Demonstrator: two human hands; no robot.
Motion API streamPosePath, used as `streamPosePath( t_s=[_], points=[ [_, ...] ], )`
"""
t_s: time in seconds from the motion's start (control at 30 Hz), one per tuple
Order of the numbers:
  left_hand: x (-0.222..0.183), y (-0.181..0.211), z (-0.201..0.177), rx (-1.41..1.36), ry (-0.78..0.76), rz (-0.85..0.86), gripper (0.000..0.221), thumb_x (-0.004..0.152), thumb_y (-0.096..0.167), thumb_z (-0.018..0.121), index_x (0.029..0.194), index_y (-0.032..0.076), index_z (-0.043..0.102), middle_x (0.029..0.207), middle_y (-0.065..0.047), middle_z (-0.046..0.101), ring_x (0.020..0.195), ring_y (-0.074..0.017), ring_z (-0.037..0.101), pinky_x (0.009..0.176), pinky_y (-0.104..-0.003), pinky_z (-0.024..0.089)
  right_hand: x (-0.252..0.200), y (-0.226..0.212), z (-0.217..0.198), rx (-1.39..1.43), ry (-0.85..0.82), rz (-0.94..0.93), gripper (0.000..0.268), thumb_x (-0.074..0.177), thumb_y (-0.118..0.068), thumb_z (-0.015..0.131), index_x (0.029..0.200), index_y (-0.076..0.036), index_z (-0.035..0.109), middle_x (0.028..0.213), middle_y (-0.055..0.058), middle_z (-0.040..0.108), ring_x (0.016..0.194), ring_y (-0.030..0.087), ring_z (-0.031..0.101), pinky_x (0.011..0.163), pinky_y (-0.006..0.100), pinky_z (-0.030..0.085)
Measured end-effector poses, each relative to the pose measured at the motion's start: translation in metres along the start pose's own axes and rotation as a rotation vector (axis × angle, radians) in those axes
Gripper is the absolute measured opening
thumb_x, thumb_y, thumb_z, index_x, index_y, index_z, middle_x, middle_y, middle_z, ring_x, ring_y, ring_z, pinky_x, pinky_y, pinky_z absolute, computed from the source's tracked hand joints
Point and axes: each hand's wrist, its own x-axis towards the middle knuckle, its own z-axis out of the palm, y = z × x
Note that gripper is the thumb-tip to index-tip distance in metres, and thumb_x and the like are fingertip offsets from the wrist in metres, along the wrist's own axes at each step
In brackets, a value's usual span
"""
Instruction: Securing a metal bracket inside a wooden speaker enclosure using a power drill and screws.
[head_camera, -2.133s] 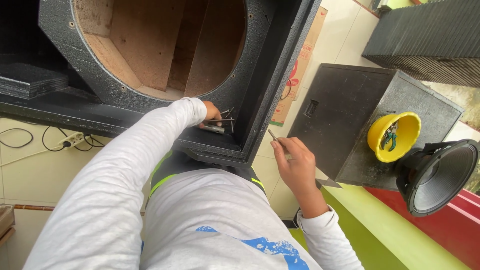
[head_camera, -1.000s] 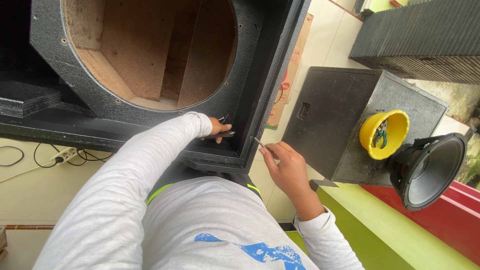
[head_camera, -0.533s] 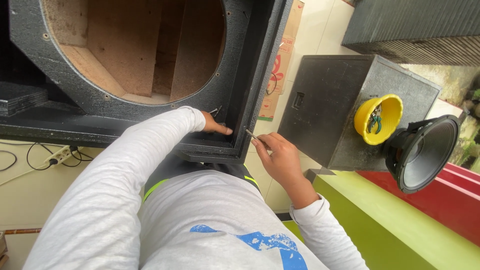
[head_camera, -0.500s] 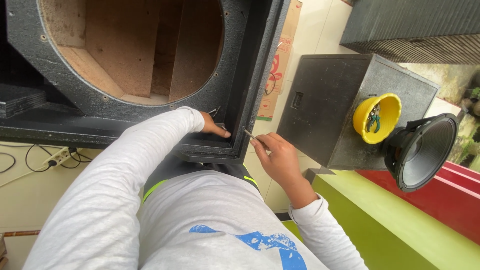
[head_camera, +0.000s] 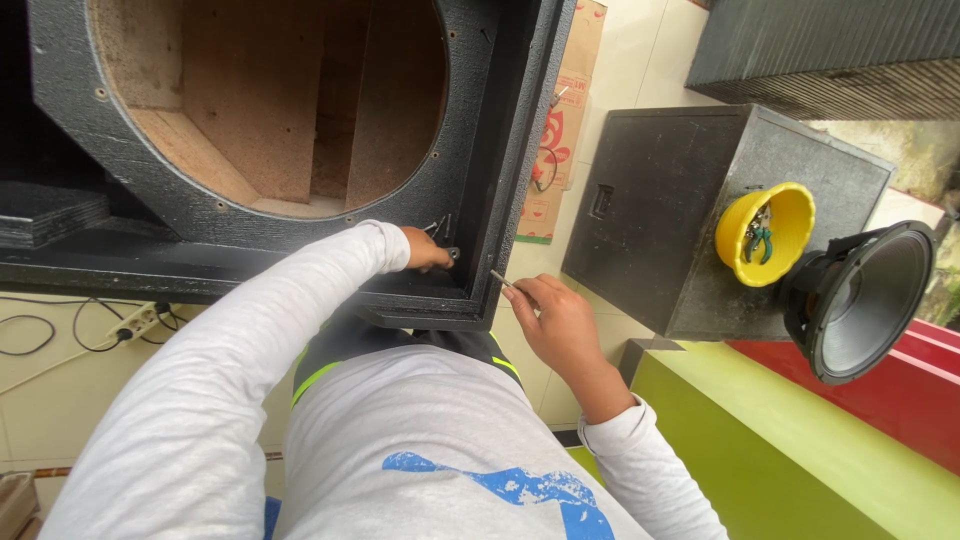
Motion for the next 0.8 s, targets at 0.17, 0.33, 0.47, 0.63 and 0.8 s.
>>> streamPosePath(
  t_s=[0.17,0.33,0.47,0.63,0.8],
  points=[
    [-0.069,0.016,-0.023,-0.002,0.08,0.047,0.086,0.083,0.08,0.037,0.093,0.006,0.081,0.11,-0.021,0.076,0.121,-0.0379,0.065,0.106,-0.042,0.047,0.0,-0.008,-0.001,-0.015,-0.004,0.009,0.026,0.102,-0.032,0.064,0.104,-0.009,0.077,0.086,0.006,0.074,0.081,0.022,0.074,0.073,0.034,0.059],
    [-0.117,0.027,-0.018,-0.096,0.268,0.198,0.072,0.097,0.058,0.036,0.091,0.0,0.078,0.105,-0.026,0.076,0.118,-0.0427,0.064,0.104,-0.047,0.048,0.005,-0.017,0.001,-0.018,0.043,-0.04,0.027,0.101,-0.035,0.063,0.103,-0.011,0.076,0.084,0.004,0.073,0.08,0.02,0.074,0.072,0.035,0.059],
    [-0.13,0.029,-0.007,-0.191,0.468,0.295,0.046,0.084,0.049,0.062,0.086,0.006,0.077,0.092,-0.017,0.075,0.105,-0.0363,0.07,0.093,-0.046,0.052,0.012,-0.028,-0.002,-0.066,0.043,-0.077,0.032,0.103,-0.039,0.06,0.108,-0.012,0.076,0.087,0.002,0.073,0.083,0.019,0.075,0.073,0.035,0.06],
    [-0.15,0.046,0.002,-0.131,0.603,0.359,0.036,0.083,0.044,0.063,0.077,0.01,0.074,0.084,-0.013,0.072,0.094,-0.0334,0.071,0.085,-0.041,0.055,0.017,-0.041,-0.011,-0.068,0.052,-0.149,0.032,0.103,-0.038,0.06,0.108,-0.012,0.077,0.089,0.004,0.075,0.084,0.021,0.076,0.073,0.035,0.061],
    [-0.159,0.061,0.009,-0.155,0.684,0.385,0.03,0.084,0.039,0.062,0.071,0.013,0.067,0.074,-0.007,0.063,0.086,-0.031,0.068,0.08,-0.038,0.055,0.013,-0.047,-0.021,-0.211,0.049,-0.081,0.038,0.105,-0.042,0.054,0.11,-0.012,0.077,0.088,0.004,0.074,0.086,0.023,0.076,0.073,0.036,0.06]
  ],
)
